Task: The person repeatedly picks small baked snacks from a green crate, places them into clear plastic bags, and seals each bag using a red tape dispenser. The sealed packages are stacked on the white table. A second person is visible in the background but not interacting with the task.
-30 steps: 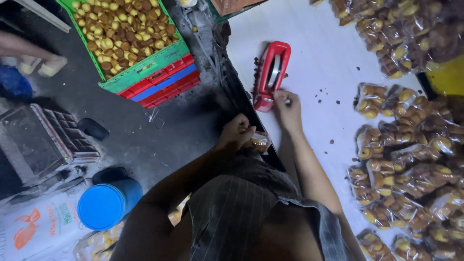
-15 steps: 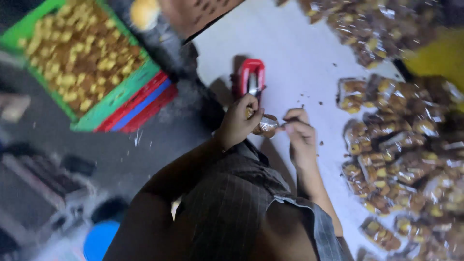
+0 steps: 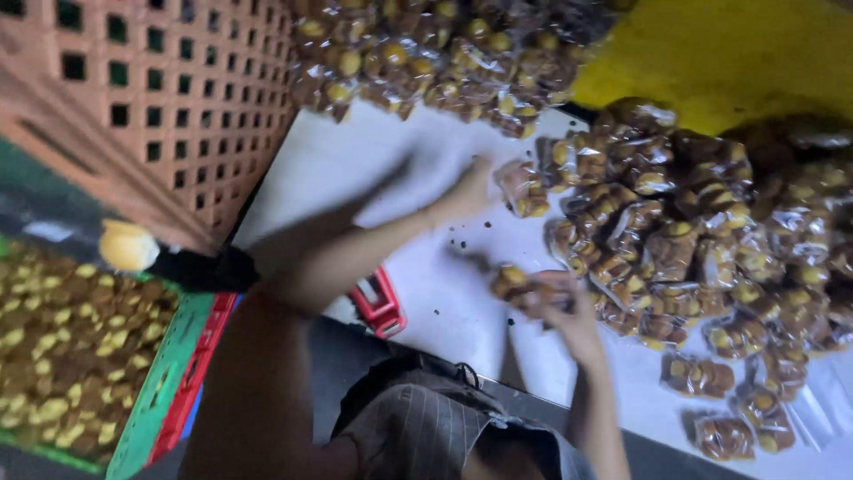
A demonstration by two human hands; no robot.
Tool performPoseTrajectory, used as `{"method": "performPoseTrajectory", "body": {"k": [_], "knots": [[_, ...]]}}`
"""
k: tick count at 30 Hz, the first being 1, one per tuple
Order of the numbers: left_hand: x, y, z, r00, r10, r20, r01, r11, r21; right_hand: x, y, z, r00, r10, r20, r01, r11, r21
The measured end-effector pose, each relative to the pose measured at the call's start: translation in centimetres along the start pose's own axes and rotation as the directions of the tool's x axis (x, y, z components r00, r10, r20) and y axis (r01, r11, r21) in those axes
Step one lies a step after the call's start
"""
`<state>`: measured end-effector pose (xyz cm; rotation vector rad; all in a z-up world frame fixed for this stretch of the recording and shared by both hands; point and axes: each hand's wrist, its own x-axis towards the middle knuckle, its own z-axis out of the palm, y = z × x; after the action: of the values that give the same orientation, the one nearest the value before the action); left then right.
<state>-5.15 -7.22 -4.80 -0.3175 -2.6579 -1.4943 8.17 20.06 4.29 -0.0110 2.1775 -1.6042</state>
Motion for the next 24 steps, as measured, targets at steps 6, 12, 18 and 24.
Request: {"method": "performPoseTrajectory", "body": {"k": [6, 12, 18, 24], "knots": [[20.5, 0.0, -10.8, 0.729, 0.162, -0.665, 0.060, 0.953, 0.297, 1.5, -1.4, -7.5, 0.679, -0.297, -0.671, 0.659, 0.649, 0.380], [19.7, 4.2, -13.0, 0.915, 0.289, -0.282, -0.145, 0.887, 0.439, -1.2, 1.3, -3.0, 0.879, -0.308, -0.365, 0.380, 0.914, 0.143], [-5.3, 18.3, 3.7, 0.982, -0.183, -0.047, 0.182, 0.983, -0.030, 0.0, 1.8, -3.6, 0.983, -0.180, -0.044, 0.148, 0.618, 0.772], [-17.6, 11.7, 16.0, 0.990, -0.144, 0.000, 0.122, 0.840, -0.529, -7.2, 5.2, -6.4, 0.733, -0.652, 0.192, 0.673, 0.737, -0.063]]}}
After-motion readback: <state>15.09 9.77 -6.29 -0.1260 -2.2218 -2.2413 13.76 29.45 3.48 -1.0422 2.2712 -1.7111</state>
